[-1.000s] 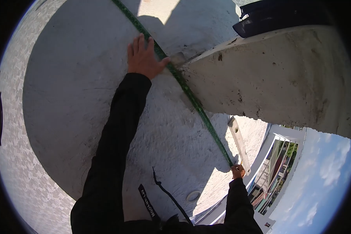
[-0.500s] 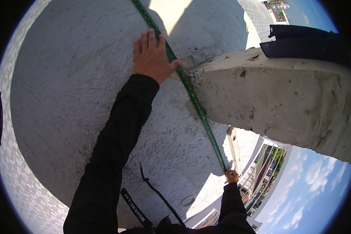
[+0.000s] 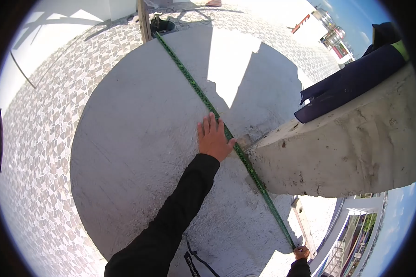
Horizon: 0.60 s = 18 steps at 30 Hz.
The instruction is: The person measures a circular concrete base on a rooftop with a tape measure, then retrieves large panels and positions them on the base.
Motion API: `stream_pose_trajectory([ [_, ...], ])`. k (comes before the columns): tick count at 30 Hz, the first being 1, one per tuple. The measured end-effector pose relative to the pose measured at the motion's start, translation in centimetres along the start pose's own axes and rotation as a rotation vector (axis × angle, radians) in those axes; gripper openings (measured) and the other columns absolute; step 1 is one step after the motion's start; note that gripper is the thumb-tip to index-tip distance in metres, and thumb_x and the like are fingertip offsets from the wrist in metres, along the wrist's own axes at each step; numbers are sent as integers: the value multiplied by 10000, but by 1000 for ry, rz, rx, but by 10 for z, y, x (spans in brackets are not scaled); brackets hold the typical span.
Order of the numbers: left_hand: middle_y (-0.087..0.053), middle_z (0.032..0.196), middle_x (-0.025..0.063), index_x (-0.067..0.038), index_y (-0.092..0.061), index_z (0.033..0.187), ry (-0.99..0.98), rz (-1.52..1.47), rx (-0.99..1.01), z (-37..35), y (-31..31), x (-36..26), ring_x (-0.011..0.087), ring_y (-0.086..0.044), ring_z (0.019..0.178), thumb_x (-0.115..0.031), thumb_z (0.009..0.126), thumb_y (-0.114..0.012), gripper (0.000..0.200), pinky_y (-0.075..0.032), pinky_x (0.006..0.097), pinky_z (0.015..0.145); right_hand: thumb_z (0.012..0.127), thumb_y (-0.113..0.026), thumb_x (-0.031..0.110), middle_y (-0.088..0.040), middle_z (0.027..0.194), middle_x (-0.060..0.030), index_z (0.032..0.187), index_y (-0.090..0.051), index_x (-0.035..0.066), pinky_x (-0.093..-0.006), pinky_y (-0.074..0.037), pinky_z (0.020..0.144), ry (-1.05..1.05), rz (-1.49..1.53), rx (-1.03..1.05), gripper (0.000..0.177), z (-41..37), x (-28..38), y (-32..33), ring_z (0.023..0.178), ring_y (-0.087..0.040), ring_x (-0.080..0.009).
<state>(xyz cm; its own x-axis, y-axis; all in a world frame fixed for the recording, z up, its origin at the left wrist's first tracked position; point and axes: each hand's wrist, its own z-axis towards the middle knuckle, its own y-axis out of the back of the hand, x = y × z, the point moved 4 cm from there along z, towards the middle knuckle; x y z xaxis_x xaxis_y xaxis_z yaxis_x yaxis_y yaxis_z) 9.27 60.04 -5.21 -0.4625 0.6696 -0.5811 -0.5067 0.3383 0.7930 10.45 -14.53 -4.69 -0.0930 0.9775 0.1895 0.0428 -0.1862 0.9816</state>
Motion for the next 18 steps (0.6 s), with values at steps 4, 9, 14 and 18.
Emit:
stream_pose_trajectory([
  [4, -227, 1438, 221, -1, -367, 1337, -2, 33, -4, 1, -2, -2, 369, -179, 1345, -468, 786, -610, 762, -114, 506, 1091, 528, -655, 87, -596, 540, -107, 612, -635, -30, -313, -471, 487, -87, 94, 10, 146, 4, -34, -12, 490, -571, -195],
  [9, -230, 1439, 220, -6, -370, 1340, -10, 45, -27, -2, -4, -2, 367, -190, 1341, -485, 791, -596, 763, -117, 508, 1088, 536, -655, 81, -599, 546, -107, 600, -631, -28, -338, -481, 511, -38, 52, 0, 128, 4, -18, -6, 494, -573, -200],
  [14, -223, 1443, 217, -11, -368, 1344, -13, 66, -14, -1, -4, -2, 370, -196, 1339, -484, 795, -588, 757, -120, 511, 1086, 539, -657, 92, -605, 547, -105, 590, -635, -15, -344, -487, 529, -37, 41, -22, 120, 1, -3, -2, 501, -576, -200],
  [18, -220, 1445, 214, -13, -366, 1346, -10, 67, -8, -1, -4, -2, 371, -192, 1340, -485, 797, -585, 757, -118, 509, 1088, 540, -660, 94, -607, 546, -103, 590, -636, -14, -341, -488, 531, -41, 47, -6, 121, -1, 5, 3, 503, -578, -198],
])
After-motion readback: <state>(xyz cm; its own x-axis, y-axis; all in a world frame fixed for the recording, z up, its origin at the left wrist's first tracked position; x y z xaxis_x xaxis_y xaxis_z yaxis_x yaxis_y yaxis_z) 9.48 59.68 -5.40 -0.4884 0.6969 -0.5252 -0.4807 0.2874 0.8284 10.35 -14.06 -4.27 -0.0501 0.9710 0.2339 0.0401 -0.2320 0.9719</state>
